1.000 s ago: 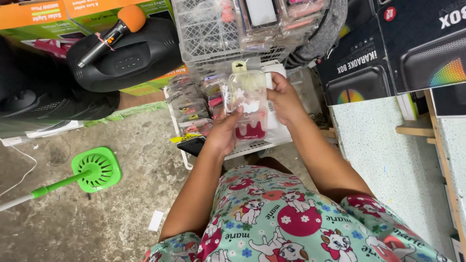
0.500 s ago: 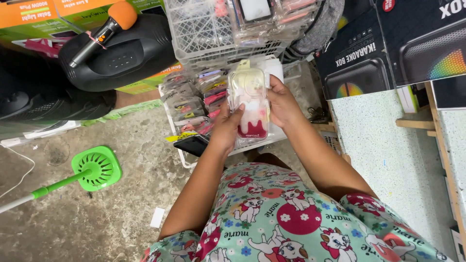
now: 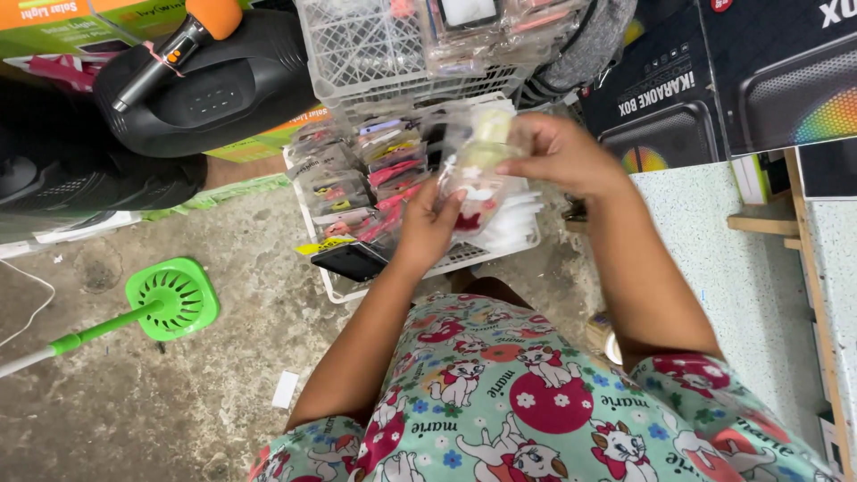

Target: Sorting and inspecting various mobile phone cases in a retail or storage setting.

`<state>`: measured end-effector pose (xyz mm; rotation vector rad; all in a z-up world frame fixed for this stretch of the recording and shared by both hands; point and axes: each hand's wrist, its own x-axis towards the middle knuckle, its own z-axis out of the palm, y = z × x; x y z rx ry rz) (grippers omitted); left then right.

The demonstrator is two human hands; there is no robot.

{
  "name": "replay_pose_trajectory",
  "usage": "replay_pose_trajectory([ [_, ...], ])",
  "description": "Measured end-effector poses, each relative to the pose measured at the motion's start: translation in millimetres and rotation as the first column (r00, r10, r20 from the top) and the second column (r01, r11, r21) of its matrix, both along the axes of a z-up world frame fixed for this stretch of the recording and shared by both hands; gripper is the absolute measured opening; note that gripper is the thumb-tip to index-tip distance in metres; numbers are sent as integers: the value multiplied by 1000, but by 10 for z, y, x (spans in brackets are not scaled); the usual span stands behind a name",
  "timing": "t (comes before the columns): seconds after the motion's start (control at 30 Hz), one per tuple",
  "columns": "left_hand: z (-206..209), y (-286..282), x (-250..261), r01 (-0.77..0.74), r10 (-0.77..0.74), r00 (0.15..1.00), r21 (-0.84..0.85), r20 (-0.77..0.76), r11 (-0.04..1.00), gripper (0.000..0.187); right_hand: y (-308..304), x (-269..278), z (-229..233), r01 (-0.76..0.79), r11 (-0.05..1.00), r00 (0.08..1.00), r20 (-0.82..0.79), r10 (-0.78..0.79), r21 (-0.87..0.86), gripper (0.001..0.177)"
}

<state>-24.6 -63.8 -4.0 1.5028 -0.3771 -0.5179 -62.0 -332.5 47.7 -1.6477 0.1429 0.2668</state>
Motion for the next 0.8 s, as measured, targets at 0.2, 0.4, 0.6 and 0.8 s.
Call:
replay_pose_trajectory([
  [0.2,44,-517,286,-125,125,992,-173,-10,977,32,1,261,1019,-5,689,954,202,220,-725,29],
  [0.4,-70,-746,216,-515,420,776,88,470,852,63,278,417,686,177,583,937,317,147,-793,26],
  [0.6,-1170,-878,-283,-533,408,764,-131,-499,836,75,358,461,126,144,596,940,298,168,-790,29],
  [0.8,-1309,-1008,75,-591,97,313,-114,-945,799,76,390,524,-563,102,590,957,240,160,-801,27],
])
